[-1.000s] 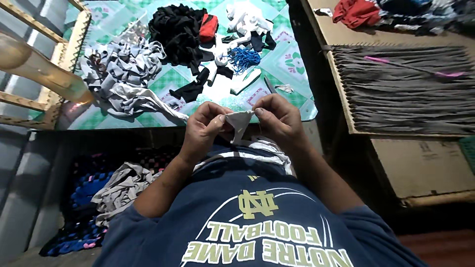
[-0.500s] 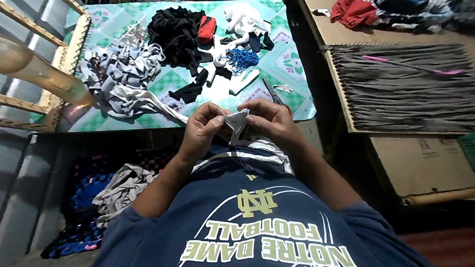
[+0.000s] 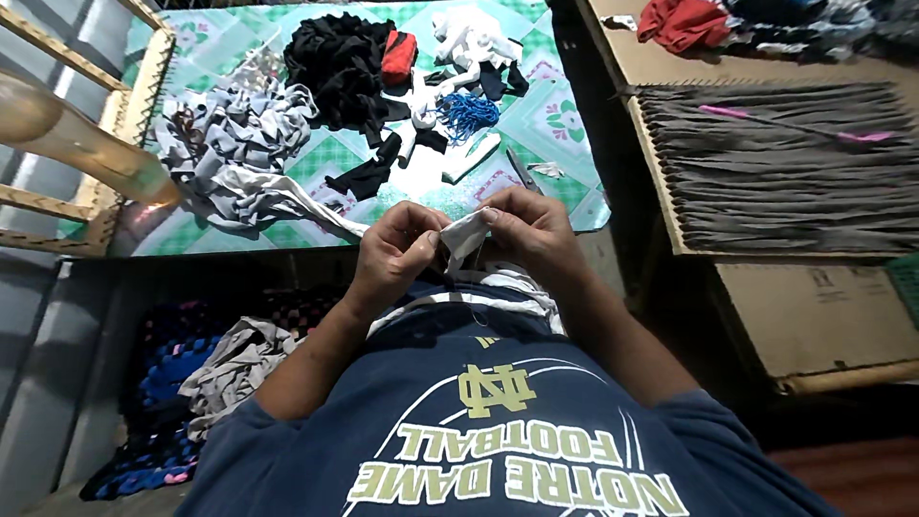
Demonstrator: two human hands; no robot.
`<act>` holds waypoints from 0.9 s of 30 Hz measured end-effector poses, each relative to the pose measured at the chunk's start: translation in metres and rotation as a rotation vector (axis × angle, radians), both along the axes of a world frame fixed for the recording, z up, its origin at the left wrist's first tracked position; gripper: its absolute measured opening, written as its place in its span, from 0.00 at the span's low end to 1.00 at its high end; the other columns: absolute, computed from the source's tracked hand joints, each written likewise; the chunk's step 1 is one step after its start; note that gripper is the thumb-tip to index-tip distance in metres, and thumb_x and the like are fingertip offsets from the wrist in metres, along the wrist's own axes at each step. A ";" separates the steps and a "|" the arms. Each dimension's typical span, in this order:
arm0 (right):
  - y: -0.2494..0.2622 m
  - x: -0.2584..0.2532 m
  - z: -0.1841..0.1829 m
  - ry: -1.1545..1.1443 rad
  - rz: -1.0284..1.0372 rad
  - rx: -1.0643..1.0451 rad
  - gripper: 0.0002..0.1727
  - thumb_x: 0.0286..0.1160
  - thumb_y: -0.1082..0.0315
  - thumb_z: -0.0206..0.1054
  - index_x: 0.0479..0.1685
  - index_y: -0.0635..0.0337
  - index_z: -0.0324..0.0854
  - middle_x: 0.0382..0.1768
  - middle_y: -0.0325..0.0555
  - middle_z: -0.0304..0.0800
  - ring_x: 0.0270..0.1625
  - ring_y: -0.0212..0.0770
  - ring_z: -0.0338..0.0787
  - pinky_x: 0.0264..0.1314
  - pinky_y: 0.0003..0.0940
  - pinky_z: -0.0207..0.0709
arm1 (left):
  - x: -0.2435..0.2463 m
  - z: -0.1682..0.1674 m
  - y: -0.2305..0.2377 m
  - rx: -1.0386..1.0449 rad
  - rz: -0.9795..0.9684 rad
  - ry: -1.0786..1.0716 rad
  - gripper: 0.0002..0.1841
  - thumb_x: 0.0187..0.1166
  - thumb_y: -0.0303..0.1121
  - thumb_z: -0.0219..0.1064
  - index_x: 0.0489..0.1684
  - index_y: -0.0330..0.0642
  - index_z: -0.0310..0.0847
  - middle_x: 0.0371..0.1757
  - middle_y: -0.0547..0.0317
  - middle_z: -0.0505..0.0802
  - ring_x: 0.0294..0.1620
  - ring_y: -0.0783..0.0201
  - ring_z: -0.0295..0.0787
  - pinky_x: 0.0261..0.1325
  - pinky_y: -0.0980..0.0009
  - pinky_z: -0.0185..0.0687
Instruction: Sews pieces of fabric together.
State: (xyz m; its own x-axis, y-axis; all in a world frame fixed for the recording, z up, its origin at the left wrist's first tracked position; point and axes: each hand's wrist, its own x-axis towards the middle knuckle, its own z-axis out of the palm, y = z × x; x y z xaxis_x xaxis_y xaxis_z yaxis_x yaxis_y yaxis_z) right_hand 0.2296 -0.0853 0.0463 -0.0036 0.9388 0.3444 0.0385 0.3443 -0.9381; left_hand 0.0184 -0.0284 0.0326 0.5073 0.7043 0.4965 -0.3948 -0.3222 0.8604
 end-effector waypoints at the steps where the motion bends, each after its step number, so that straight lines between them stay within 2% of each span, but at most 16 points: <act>1: 0.000 0.001 -0.001 0.005 0.002 -0.007 0.07 0.83 0.73 0.60 0.46 0.63 0.84 0.30 0.30 0.86 0.25 0.18 0.77 0.28 0.15 0.72 | 0.000 0.000 0.000 0.031 0.010 0.012 0.05 0.78 0.24 0.62 0.43 0.44 0.82 0.48 0.64 0.93 0.50 0.72 0.90 0.53 0.74 0.87; 4: 0.001 0.000 -0.004 -0.060 -0.062 0.027 0.09 0.83 0.73 0.60 0.51 0.66 0.84 0.34 0.33 0.88 0.29 0.19 0.79 0.32 0.15 0.75 | 0.002 -0.002 0.000 0.080 0.057 0.041 0.05 0.78 0.25 0.62 0.43 0.43 0.83 0.49 0.64 0.92 0.55 0.71 0.89 0.60 0.72 0.85; 7: 0.001 -0.004 -0.007 -0.154 -0.151 0.091 0.12 0.80 0.74 0.62 0.57 0.71 0.82 0.32 0.35 0.83 0.30 0.21 0.79 0.35 0.16 0.75 | 0.005 -0.001 0.000 0.053 0.165 0.098 0.06 0.78 0.23 0.60 0.44 0.38 0.82 0.47 0.63 0.92 0.50 0.73 0.88 0.56 0.74 0.85; 11: -0.004 -0.011 -0.008 -0.193 -0.104 0.116 0.09 0.82 0.75 0.60 0.47 0.70 0.85 0.38 0.40 0.89 0.35 0.19 0.84 0.40 0.15 0.80 | 0.008 -0.003 -0.002 -0.030 0.260 0.144 0.06 0.80 0.23 0.60 0.47 0.37 0.81 0.46 0.63 0.91 0.46 0.74 0.88 0.51 0.75 0.86; 14: -0.002 -0.023 -0.015 -0.191 -0.094 0.140 0.11 0.79 0.77 0.60 0.48 0.72 0.87 0.45 0.47 0.93 0.42 0.24 0.88 0.48 0.20 0.84 | -0.002 -0.002 -0.006 0.003 0.264 0.246 0.07 0.85 0.27 0.60 0.52 0.39 0.81 0.48 0.64 0.91 0.44 0.75 0.87 0.50 0.75 0.86; 15: -0.002 -0.025 -0.016 -0.195 -0.109 0.160 0.10 0.78 0.78 0.61 0.47 0.73 0.88 0.44 0.49 0.93 0.42 0.27 0.90 0.49 0.23 0.85 | -0.004 -0.002 -0.005 0.017 0.261 0.258 0.07 0.85 0.28 0.61 0.53 0.40 0.82 0.48 0.65 0.91 0.45 0.74 0.88 0.52 0.73 0.87; 17: -0.001 -0.026 -0.017 -0.215 -0.141 0.172 0.09 0.76 0.79 0.63 0.44 0.72 0.89 0.39 0.51 0.92 0.37 0.32 0.89 0.44 0.29 0.87 | -0.004 -0.008 0.001 0.054 0.265 0.252 0.07 0.85 0.31 0.63 0.53 0.43 0.84 0.49 0.69 0.92 0.47 0.74 0.89 0.55 0.71 0.87; 18: 0.000 -0.028 -0.017 -0.223 -0.145 0.173 0.08 0.76 0.79 0.64 0.43 0.73 0.89 0.38 0.52 0.92 0.38 0.35 0.90 0.45 0.33 0.87 | -0.004 -0.013 0.005 0.080 0.266 0.242 0.07 0.85 0.32 0.63 0.53 0.44 0.84 0.49 0.70 0.92 0.48 0.74 0.89 0.56 0.71 0.87; 22: 0.004 -0.032 -0.020 -0.223 -0.075 0.131 0.13 0.80 0.77 0.60 0.50 0.74 0.89 0.48 0.58 0.94 0.53 0.45 0.93 0.61 0.42 0.84 | -0.006 -0.028 0.015 0.186 0.269 0.245 0.09 0.82 0.30 0.63 0.51 0.35 0.81 0.46 0.71 0.91 0.49 0.79 0.87 0.58 0.77 0.84; 25: 0.003 -0.033 -0.023 -0.189 -0.049 0.112 0.12 0.80 0.78 0.60 0.49 0.76 0.88 0.47 0.60 0.94 0.51 0.46 0.92 0.59 0.42 0.83 | -0.004 -0.028 0.015 0.254 0.251 0.304 0.11 0.82 0.30 0.61 0.47 0.27 0.80 0.47 0.65 0.90 0.53 0.80 0.84 0.62 0.77 0.81; 27: 0.002 -0.031 -0.024 -0.162 -0.047 0.098 0.12 0.80 0.78 0.60 0.48 0.77 0.88 0.45 0.61 0.93 0.49 0.46 0.92 0.57 0.41 0.83 | -0.001 -0.027 0.015 0.286 0.223 0.290 0.09 0.83 0.27 0.60 0.47 0.27 0.80 0.47 0.66 0.91 0.53 0.81 0.85 0.63 0.77 0.81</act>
